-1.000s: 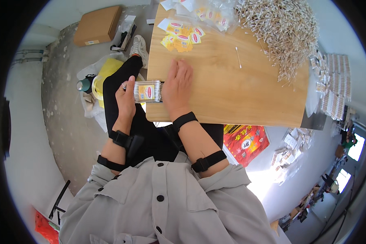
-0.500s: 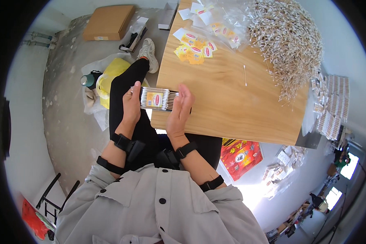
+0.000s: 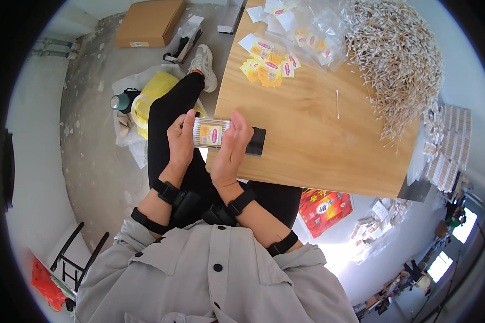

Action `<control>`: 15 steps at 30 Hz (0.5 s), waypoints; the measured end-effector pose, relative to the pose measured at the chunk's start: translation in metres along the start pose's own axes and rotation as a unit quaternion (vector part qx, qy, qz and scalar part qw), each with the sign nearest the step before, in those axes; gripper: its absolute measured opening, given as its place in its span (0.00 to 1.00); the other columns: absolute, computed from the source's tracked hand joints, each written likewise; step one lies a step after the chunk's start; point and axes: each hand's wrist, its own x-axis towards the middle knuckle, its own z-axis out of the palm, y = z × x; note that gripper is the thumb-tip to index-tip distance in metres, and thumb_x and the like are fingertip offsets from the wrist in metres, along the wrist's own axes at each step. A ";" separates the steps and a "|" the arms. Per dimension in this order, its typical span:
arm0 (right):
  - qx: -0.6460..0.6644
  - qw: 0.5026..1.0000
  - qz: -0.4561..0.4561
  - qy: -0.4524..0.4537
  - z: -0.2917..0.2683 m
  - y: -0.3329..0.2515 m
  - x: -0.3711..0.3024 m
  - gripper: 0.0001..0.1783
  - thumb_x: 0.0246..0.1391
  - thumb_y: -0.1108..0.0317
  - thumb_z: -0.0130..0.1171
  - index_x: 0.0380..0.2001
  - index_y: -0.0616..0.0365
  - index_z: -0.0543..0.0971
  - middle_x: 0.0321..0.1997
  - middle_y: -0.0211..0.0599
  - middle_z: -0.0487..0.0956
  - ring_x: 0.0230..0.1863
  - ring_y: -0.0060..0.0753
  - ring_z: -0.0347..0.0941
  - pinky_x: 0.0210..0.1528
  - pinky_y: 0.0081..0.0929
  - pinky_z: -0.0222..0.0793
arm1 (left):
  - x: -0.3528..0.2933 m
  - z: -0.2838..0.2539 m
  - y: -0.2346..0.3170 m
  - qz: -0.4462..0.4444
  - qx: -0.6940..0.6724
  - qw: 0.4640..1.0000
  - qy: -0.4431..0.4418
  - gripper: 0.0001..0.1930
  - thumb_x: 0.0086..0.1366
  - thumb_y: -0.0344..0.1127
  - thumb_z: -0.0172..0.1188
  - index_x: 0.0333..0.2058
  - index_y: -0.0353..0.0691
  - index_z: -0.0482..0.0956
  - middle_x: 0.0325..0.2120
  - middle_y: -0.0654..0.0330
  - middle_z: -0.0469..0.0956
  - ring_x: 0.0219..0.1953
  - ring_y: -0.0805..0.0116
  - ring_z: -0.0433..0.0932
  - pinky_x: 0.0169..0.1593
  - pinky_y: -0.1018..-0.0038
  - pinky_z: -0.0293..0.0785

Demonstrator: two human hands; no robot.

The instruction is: The person sits at a wooden table and packs cotton swabs into small plastic bags. They open a bag, align a bundle of swabs on the table, insert them into the bag, and seal it. The process is repeated multiple times with a large pile of loose swabs and stacks of empty bags visible on the table.

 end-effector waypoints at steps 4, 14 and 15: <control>-0.046 0.999 -0.012 -0.013 -0.002 0.003 -0.001 0.23 0.69 0.62 0.40 0.61 0.67 0.61 0.59 0.45 0.59 0.64 0.38 0.58 0.69 0.37 0.51 | 0.001 -0.003 -0.001 0.006 0.023 1.000 -0.014 0.18 0.71 0.43 0.55 0.26 0.35 0.76 0.19 0.72 0.69 0.24 0.85 0.62 0.26 0.82 0.61; 0.000 0.999 0.037 -0.009 -0.095 -0.005 0.039 0.15 0.67 0.67 0.46 0.52 0.64 0.71 0.43 0.37 0.75 0.47 0.27 0.74 0.52 0.25 0.70 | -0.021 -0.065 0.128 0.198 0.189 0.962 -0.006 0.16 0.72 0.39 0.49 0.49 0.33 0.75 0.44 0.53 0.76 0.48 0.66 0.73 0.52 0.69 0.67; -0.024 0.999 0.036 0.010 -0.115 -0.002 0.044 0.15 0.67 0.67 0.47 0.52 0.64 0.72 0.43 0.36 0.76 0.45 0.26 0.75 0.50 0.24 0.72 | -0.036 -0.068 0.164 0.230 0.163 0.954 -0.100 0.19 0.73 0.41 0.46 0.53 0.34 0.73 0.47 0.52 0.74 0.50 0.62 0.72 0.55 0.67 0.66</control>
